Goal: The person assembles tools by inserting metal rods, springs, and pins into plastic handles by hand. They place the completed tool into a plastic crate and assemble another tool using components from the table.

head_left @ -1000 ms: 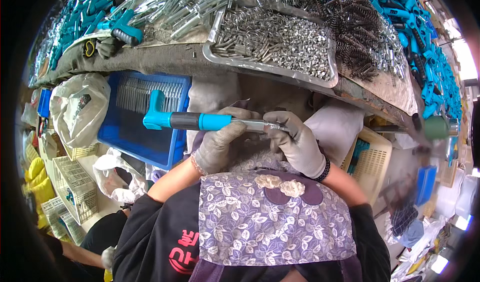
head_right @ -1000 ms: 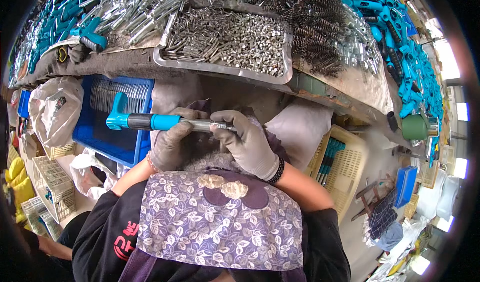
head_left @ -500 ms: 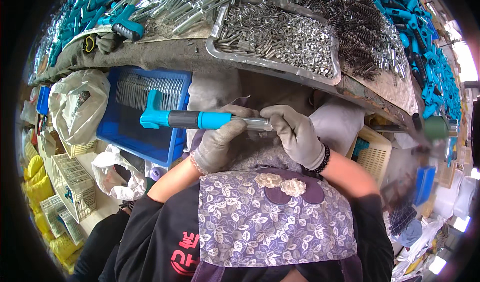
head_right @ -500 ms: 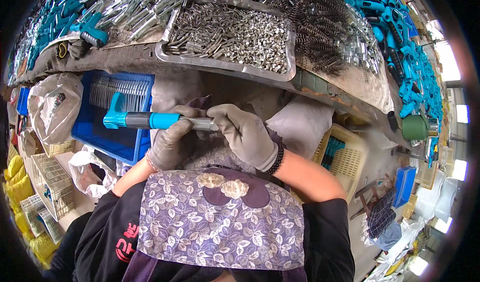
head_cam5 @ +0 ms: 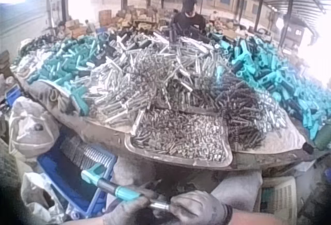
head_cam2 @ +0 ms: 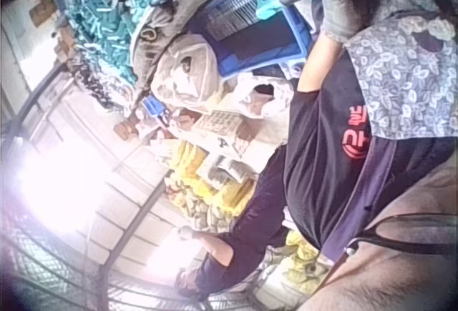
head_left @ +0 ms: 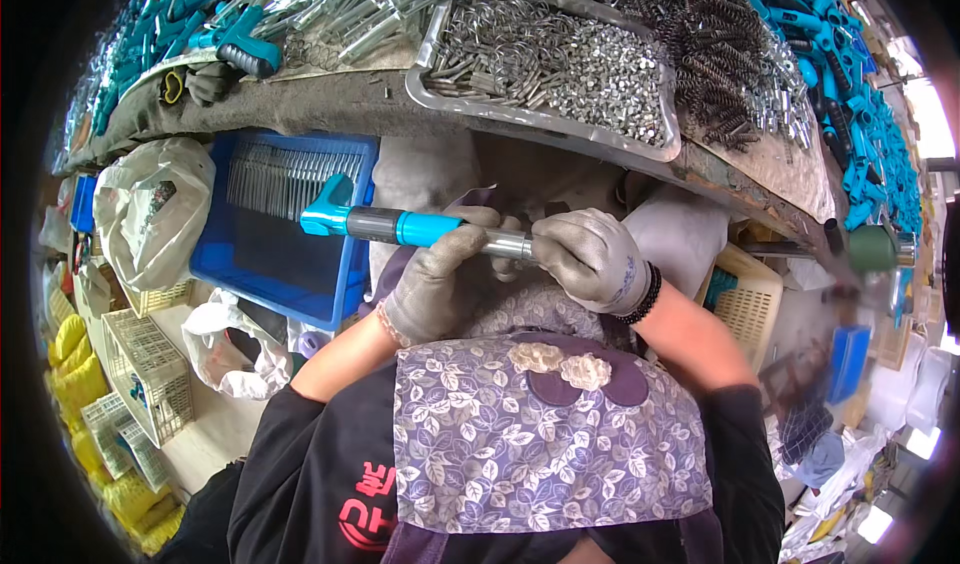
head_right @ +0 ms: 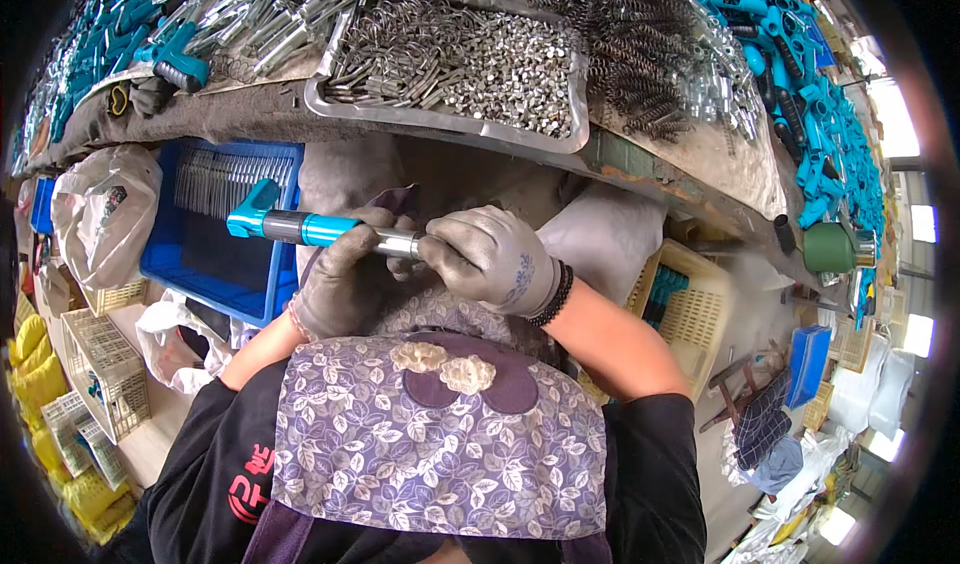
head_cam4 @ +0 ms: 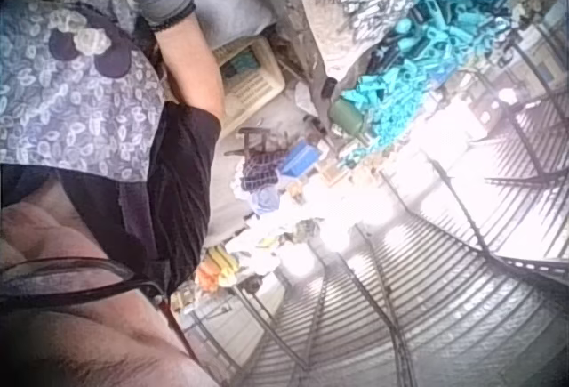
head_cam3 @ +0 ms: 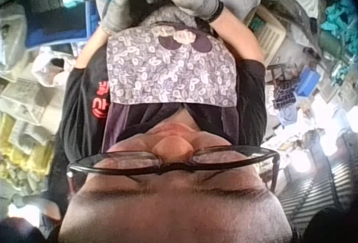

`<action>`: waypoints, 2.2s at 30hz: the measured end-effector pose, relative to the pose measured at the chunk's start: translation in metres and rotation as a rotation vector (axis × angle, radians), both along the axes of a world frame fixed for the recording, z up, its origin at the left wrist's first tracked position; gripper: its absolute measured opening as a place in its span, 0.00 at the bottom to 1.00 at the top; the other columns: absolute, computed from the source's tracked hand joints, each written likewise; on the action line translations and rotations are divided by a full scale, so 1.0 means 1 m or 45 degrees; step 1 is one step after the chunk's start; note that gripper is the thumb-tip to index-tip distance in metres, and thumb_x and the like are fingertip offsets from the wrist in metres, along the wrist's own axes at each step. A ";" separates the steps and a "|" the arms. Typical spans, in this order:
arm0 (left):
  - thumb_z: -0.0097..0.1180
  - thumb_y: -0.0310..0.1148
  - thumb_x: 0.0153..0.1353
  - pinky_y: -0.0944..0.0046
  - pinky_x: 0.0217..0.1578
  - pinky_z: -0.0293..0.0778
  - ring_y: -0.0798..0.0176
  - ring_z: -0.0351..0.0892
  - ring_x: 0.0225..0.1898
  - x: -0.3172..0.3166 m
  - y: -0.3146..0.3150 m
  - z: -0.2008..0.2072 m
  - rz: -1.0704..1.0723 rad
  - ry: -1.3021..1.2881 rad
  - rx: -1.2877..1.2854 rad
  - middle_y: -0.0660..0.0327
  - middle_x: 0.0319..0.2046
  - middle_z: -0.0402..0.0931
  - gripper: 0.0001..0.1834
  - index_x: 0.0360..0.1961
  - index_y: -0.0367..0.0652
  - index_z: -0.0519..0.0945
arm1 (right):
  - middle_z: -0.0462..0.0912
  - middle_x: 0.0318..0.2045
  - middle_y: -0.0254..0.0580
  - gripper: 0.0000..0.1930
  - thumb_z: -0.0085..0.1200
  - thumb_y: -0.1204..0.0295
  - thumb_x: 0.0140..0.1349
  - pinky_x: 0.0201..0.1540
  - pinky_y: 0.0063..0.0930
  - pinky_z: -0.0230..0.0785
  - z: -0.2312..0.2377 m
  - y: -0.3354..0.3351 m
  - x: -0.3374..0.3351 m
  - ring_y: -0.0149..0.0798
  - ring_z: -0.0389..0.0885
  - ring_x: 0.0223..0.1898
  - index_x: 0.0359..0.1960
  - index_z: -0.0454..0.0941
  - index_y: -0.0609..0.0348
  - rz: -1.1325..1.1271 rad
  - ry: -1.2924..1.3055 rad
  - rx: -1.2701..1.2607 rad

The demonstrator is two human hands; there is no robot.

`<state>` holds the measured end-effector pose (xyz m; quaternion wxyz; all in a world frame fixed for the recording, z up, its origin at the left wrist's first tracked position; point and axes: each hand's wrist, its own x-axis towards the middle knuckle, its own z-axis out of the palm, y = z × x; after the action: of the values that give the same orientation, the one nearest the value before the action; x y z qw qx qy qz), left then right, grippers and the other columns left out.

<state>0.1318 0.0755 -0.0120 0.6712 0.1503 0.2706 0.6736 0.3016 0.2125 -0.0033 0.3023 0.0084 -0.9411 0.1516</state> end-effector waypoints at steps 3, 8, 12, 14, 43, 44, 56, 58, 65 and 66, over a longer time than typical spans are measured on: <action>0.60 0.45 0.61 0.62 0.44 0.71 0.64 0.74 0.37 -0.006 0.003 -0.002 -0.034 0.037 0.042 0.58 0.37 0.76 0.18 0.41 0.41 0.75 | 0.83 0.29 0.43 0.18 0.63 0.77 0.56 0.29 0.36 0.77 -0.004 0.000 0.002 0.47 0.83 0.27 0.48 0.74 0.58 0.089 -0.053 -0.419; 0.63 0.42 0.61 0.58 0.48 0.75 0.60 0.79 0.45 -0.008 -0.009 0.005 0.104 0.361 -0.121 0.53 0.47 0.79 0.19 0.45 0.39 0.77 | 0.82 0.24 0.42 0.10 0.55 0.68 0.70 0.26 0.29 0.77 0.010 -0.022 0.006 0.37 0.82 0.22 0.45 0.71 0.59 -0.117 -0.374 -2.077; 0.64 0.40 0.61 0.56 0.49 0.75 0.57 0.79 0.48 -0.004 -0.010 0.003 0.150 0.404 -0.084 0.50 0.47 0.80 0.19 0.47 0.39 0.77 | 0.82 0.26 0.43 0.10 0.57 0.69 0.69 0.27 0.29 0.77 0.022 -0.022 0.007 0.35 0.82 0.23 0.43 0.71 0.60 -0.234 -0.437 -2.324; 0.64 0.41 0.61 0.57 0.47 0.75 0.58 0.79 0.45 -0.001 -0.008 0.003 0.172 0.434 -0.074 0.51 0.44 0.80 0.19 0.46 0.39 0.77 | 0.82 0.26 0.45 0.10 0.59 0.72 0.67 0.28 0.31 0.76 0.019 -0.028 0.001 0.36 0.83 0.24 0.44 0.72 0.61 -0.260 -0.234 -1.605; 0.61 0.34 0.64 0.55 0.54 0.72 0.57 0.77 0.54 -0.004 -0.012 -0.006 0.123 0.167 -0.007 0.55 0.54 0.78 0.16 0.52 0.48 0.76 | 0.78 0.49 0.48 0.28 0.68 0.71 0.57 0.52 0.33 0.74 0.019 -0.021 0.001 0.41 0.81 0.48 0.59 0.70 0.61 -0.223 -0.066 -0.983; 0.61 0.34 0.64 0.55 0.54 0.72 0.57 0.77 0.54 -0.006 -0.013 -0.009 0.123 0.165 -0.007 0.55 0.54 0.78 0.16 0.52 0.48 0.76 | 0.78 0.49 0.48 0.28 0.68 0.71 0.57 0.52 0.33 0.74 0.023 -0.023 0.004 0.41 0.81 0.48 0.59 0.70 0.61 -0.223 -0.067 -0.983; 0.56 0.32 0.69 0.60 0.51 0.75 0.63 0.78 0.50 -0.003 -0.009 -0.018 0.099 0.300 0.143 0.55 0.54 0.77 0.16 0.55 0.41 0.72 | 0.79 0.44 0.45 0.25 0.58 0.79 0.64 0.48 0.26 0.74 0.009 -0.030 0.008 0.33 0.80 0.43 0.63 0.69 0.61 -0.298 0.040 -1.062; 0.57 0.32 0.69 0.60 0.51 0.75 0.63 0.78 0.48 -0.003 -0.009 -0.018 0.074 0.267 0.121 0.55 0.54 0.77 0.15 0.54 0.42 0.72 | 0.79 0.42 0.44 0.22 0.55 0.78 0.65 0.46 0.25 0.74 0.014 -0.035 0.008 0.32 0.80 0.41 0.62 0.70 0.61 -0.318 0.104 -1.073; 0.57 0.32 0.69 0.59 0.53 0.75 0.63 0.78 0.51 0.000 -0.010 -0.019 0.068 0.195 0.111 0.54 0.55 0.76 0.16 0.55 0.42 0.71 | 0.79 0.40 0.44 0.23 0.56 0.79 0.63 0.48 0.33 0.72 0.009 -0.040 0.013 0.39 0.80 0.42 0.61 0.69 0.62 -0.331 -0.045 -1.110; 0.57 0.32 0.69 0.58 0.53 0.75 0.62 0.78 0.51 0.000 -0.010 -0.016 0.057 0.225 0.079 0.54 0.55 0.76 0.16 0.55 0.42 0.71 | 0.79 0.40 0.44 0.23 0.56 0.79 0.63 0.48 0.33 0.72 0.012 -0.039 0.016 0.39 0.80 0.42 0.61 0.69 0.62 -0.336 -0.044 -1.111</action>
<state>0.1321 0.0655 -0.0284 0.6244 0.2239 0.3110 0.6806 0.3171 0.1739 0.0085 0.2786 -0.2421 -0.7870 0.4944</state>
